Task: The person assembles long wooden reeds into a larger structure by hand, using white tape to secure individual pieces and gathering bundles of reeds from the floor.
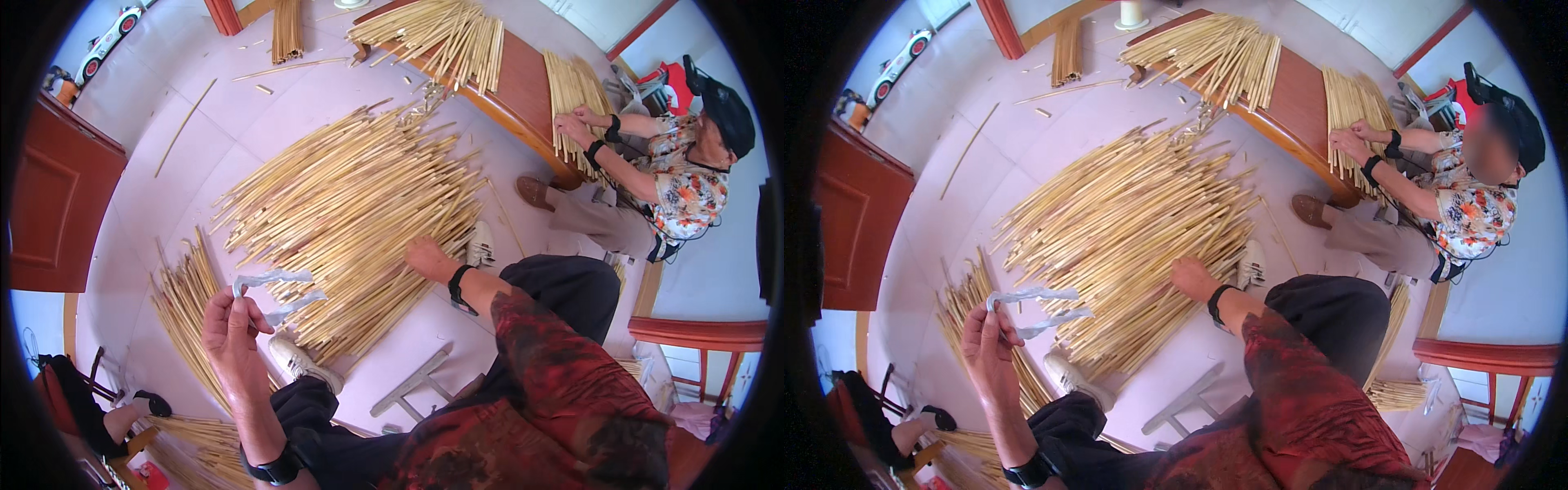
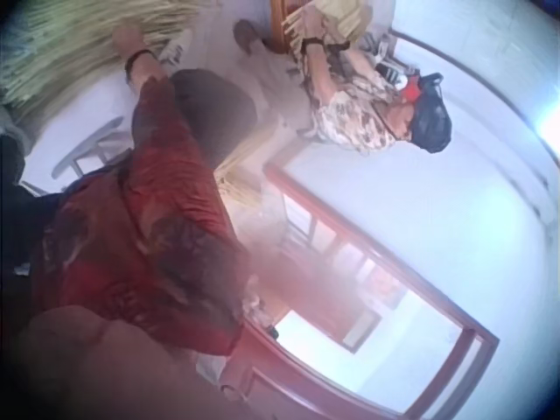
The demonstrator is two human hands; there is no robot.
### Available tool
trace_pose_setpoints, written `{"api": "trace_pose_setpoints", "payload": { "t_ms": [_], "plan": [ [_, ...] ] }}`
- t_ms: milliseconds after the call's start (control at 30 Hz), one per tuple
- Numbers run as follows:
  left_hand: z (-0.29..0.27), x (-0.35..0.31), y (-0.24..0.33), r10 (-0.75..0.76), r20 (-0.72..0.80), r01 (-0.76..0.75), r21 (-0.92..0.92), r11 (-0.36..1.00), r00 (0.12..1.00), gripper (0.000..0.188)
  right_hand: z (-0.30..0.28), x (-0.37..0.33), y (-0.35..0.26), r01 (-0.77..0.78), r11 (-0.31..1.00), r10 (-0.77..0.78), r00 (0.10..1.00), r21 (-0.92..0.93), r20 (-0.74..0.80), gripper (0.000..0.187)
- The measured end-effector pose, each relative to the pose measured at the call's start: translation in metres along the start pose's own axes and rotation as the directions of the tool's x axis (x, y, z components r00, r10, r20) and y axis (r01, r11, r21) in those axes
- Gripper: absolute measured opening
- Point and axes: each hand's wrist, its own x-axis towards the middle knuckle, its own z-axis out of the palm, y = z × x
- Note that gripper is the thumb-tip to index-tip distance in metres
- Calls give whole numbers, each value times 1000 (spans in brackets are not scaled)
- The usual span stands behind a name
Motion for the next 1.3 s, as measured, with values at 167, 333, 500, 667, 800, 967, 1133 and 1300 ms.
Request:
{"api": "trace_pose_setpoints", "payload": {
  "t_ms": [167,333,500,667,800,967,1133,1300],
  "plan": [
    [4,1,0,6,7,-5,-48,999,1000,15,-35,33,-43,273,950,-233,942,150,-242,7],
    [3,2,2,15,-36,-17,-42,999,999,15,-22,53,-105,323,925,-272,930,199,-246,8],
    [-4,5,4,33,-18,-33,-20,999,999,16,-33,53,-110,263,890,-230,964,372,-130,11],
    [3,-3,-1,-44,136,35,63,997,990,13,-130,53,-65,85,663,79,980,744,-183,18],
    [14,-21,-4,-103,290,94,42,995,951,13,-249,23,-78,426,381,59,874,821,-482,26],
    [35,-56,35,-10,414,-37,106,994,910,12,-303,-26,-57,131,234,-182,979,963,-88,26],
    [-10,-68,47,41,222,-118,349,930,974,10,-310,-86,13,31,-2,-124,992,1000,-31,27],
    [-8,-89,13,19,292,-136,384,913,956,11,-304,-130,31,28,-280,-74,996,960,-50,29]
  ]
}}
